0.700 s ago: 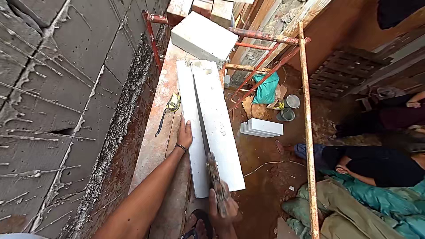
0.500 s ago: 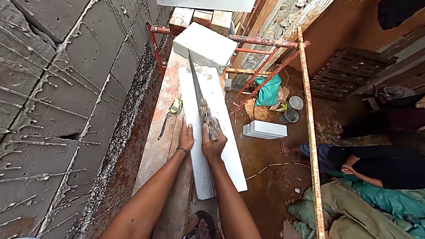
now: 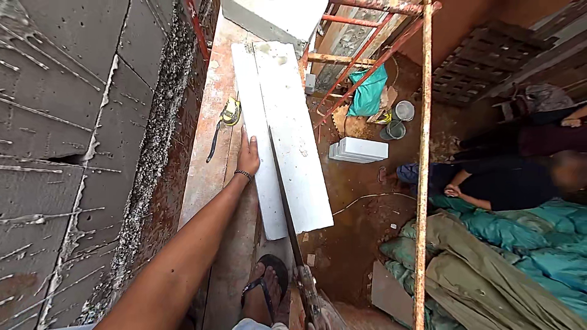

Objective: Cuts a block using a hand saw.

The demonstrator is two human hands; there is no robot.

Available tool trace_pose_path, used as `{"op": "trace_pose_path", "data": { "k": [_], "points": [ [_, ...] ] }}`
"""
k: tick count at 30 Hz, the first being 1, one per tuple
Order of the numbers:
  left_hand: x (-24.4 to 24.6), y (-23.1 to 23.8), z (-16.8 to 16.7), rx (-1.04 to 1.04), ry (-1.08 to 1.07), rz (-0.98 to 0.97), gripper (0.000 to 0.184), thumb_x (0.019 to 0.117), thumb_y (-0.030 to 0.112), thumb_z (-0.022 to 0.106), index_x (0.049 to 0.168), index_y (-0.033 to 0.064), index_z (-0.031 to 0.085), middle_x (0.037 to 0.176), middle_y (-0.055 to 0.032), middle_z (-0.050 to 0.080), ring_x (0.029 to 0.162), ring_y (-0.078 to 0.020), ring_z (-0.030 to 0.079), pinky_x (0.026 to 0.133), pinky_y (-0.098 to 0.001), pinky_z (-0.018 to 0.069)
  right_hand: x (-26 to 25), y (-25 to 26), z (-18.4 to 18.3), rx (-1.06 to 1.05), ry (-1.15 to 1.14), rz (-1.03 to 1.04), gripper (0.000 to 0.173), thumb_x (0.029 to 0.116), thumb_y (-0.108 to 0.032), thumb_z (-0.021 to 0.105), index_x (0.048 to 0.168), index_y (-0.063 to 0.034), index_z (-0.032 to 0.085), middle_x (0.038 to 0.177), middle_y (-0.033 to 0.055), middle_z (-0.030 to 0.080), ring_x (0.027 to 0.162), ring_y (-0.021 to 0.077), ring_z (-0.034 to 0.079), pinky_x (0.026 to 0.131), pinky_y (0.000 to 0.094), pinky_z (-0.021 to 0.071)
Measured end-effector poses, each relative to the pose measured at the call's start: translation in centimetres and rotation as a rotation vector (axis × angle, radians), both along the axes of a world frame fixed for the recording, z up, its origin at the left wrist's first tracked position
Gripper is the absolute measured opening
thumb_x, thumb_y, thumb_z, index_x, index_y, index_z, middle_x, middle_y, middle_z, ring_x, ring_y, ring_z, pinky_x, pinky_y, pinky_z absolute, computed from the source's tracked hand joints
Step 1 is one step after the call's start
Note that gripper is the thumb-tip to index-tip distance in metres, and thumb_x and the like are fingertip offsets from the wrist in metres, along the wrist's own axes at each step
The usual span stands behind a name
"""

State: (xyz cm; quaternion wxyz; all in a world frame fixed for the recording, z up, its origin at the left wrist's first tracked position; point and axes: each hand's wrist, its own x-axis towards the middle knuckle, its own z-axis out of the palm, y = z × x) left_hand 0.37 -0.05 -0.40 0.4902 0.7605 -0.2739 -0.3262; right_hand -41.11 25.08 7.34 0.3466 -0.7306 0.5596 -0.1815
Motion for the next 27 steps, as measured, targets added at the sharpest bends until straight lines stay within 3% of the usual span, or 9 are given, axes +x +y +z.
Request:
{"op": "trace_pose_path", "data": {
  "k": [2, 4, 6, 9, 11, 16, 20, 23, 27],
  "points": [
    [-0.4, 0.0, 0.3, 0.021, -0.007, 0.029, 0.063, 0.1135, 0.038, 0.025, 0.166, 0.0117, 0.003, 0.17, -0.0129, 0.023, 0.153, -0.0245, 0.033, 0.125, -0.0455, 0.0263, 6.2, -4.9, -0.7, -0.405, -0.16, -0.014, 0.046, 0.1032, -0.048, 0.056, 0.118, -0.0067, 0.07, 0.098, 0.0022, 0.076, 0.091, -0.0003, 0.071, 0.083, 0.0198, 0.0595],
    [-0.4, 0.0, 0.4, 0.028, -0.003, 0.04, 0.062, 0.1136, 0.038, 0.024, 0.166, 0.0134, 0.002, 0.17, -0.0122, 0.024, 0.153, -0.0258, 0.033, 0.125, -0.0469, 0.026, 13.7, -11.6, -0.3, -0.554, -0.291, 0.019, 0.041, 0.1012, -0.033, 0.06, 0.119, 0.002, 0.07, 0.096, 0.0077, 0.077, 0.087, 0.0033, 0.073, 0.078, 0.0215, 0.0612],
    [-0.4, 0.1, 0.6, 0.037, -0.012, 0.044, 0.062, 0.1135, 0.039, 0.024, 0.166, 0.0144, 0.004, 0.17, -0.0112, 0.025, 0.153, -0.0255, 0.034, 0.125, -0.0472, 0.0259, 20.9, -18.2, 0.1, -0.535, -0.404, 0.013, 0.042, 0.095, -0.022, 0.064, 0.115, 0.0138, 0.068, 0.09, 0.0143, 0.077, 0.079, 0.0084, 0.075, 0.074, 0.0251, 0.0625],
    [0.0, -0.3, 0.8, 0.047, -0.027, 0.03, 0.061, 0.1137, 0.036, 0.024, 0.166, 0.014, 0.004, 0.169, -0.0126, 0.026, 0.151, -0.0264, 0.036, 0.124, -0.0477, 0.0281, 27.6, -24.9, 0.4, -0.361, -0.542, -0.034, 0.043, 0.0912, -0.016, 0.069, 0.124, 0.0109, 0.066, 0.089, 0.0123, 0.077, 0.075, 0.0091, 0.073, 0.072, 0.0267, 0.0618],
    [0.0, -0.2, 0.7, 0.061, -0.028, 0.031, 0.06, 0.1138, 0.035, 0.025, 0.166, 0.014, 0.005, 0.168, -0.0131, 0.028, 0.15, -0.0268, 0.038, 0.123, -0.0479, 0.0296, 27.0, -24.5, 0.6, -0.322, -0.533, -0.014, 0.045, 0.0928, -0.016, 0.069, 0.129, 0.0094, 0.064, 0.095, 0.0125, 0.078, 0.079, 0.0096, 0.074, 0.076, 0.0275, 0.0623],
    [0.2, -0.5, 0.8, 0.013, 0.009, 0.034, 0.059, 0.1136, 0.028, 0.027, 0.164, 0.004, 0.008, 0.169, -0.0191, 0.021, 0.155, -0.0251, 0.029, 0.127, -0.0402, 0.0236, 19.3, -17.4, 2.6, -0.482, -0.396, 0.02, 0.041, 0.0949, -0.023, 0.065, 0.116, 0.0116, 0.069, 0.098, 0.0118, 0.078, 0.088, 0.0024, 0.074, 0.082, 0.0192, 0.061],
    [-0.1, -0.7, 0.7, 0.026, 0.033, 0.067, 0.059, 0.1136, 0.028, 0.028, 0.165, 0.0081, 0.009, 0.167, -0.0175, 0.03, 0.151, -0.0261, 0.036, 0.125, -0.0427, 0.0282, 26.7, -24.4, 4.4, -0.406, -0.396, 0.023, 0.039, 0.093, -0.018, 0.066, 0.117, 0.0119, 0.068, 0.086, 0.0118, 0.076, 0.073, 0.0092, 0.073, 0.069, 0.0282, 0.0623],
    [0.3, -0.7, 0.6, 0.067, 0.001, 0.029, 0.06, 0.1135, 0.03, 0.029, 0.166, 0.0113, 0.007, 0.165, -0.0172, 0.034, 0.149, -0.0277, 0.04, 0.123, -0.046, 0.0301, 32.0, -30.4, 4.1, -0.254, -0.423, 0.026, 0.041, 0.0976, -0.023, 0.067, 0.132, -0.0015, 0.065, 0.089, 0.0098, 0.075, 0.073, 0.0165, 0.072, 0.068, 0.0392, 0.0611],
    [0.0, -0.3, 0.5, 0.06, 0.005, 0.024, 0.06, 0.1135, 0.029, 0.029, 0.165, 0.0062, 0.008, 0.166, -0.0204, 0.029, 0.151, -0.0275, 0.036, 0.125, -0.0422, 0.0279, 26.6, -26.2, 6.2, -0.309, -0.376, 0.053, 0.044, 0.0955, -0.021, 0.067, 0.129, 0.0079, 0.065, 0.095, 0.0093, 0.078, 0.079, 0.0067, 0.074, 0.075, 0.0264, 0.0625]
  ]
}}
